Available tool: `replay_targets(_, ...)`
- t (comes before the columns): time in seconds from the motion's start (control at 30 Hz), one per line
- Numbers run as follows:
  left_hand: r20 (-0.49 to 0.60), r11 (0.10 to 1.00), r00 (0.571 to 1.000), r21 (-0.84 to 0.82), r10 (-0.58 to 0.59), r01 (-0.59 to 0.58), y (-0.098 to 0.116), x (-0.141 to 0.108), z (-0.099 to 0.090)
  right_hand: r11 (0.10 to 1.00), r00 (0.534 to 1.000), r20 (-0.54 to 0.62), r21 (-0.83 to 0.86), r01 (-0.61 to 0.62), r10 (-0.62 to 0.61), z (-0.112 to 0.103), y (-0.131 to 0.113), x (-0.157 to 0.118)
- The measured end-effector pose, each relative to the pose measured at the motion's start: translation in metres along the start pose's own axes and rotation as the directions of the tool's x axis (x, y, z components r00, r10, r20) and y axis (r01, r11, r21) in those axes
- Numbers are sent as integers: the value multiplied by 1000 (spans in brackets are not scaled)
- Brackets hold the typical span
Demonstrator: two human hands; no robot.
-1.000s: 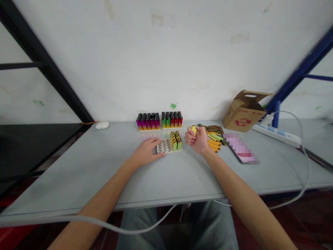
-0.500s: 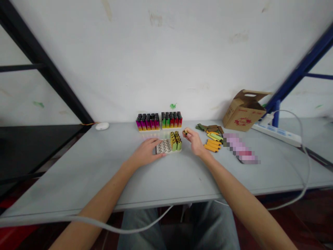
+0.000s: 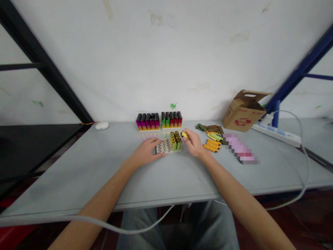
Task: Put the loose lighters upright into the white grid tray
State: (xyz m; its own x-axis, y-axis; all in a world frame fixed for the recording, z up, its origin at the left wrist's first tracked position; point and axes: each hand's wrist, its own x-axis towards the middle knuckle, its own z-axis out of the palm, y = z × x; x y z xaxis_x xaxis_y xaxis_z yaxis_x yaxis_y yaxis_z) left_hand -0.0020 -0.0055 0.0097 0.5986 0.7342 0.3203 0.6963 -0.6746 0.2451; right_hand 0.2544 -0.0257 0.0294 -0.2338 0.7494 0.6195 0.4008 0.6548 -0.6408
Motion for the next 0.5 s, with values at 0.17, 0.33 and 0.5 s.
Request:
replay_targets(0.17, -10, 1000, 1000, -6, 5, -5, -1, 0, 0, 996, 998, -38, -68, 49, -52, 0, 0, 0)
replay_targets(0.33, -12, 1000, 1000, -13, 7, -7, 0, 0, 1, 1000, 999, 18, 11, 27, -27, -1, 2, 2)
replay_targets(0.5, 2, 1000, 1000, 2, -1, 1, 1, 0, -1, 974, 996, 54, 214, -79, 69, 3, 3, 6)
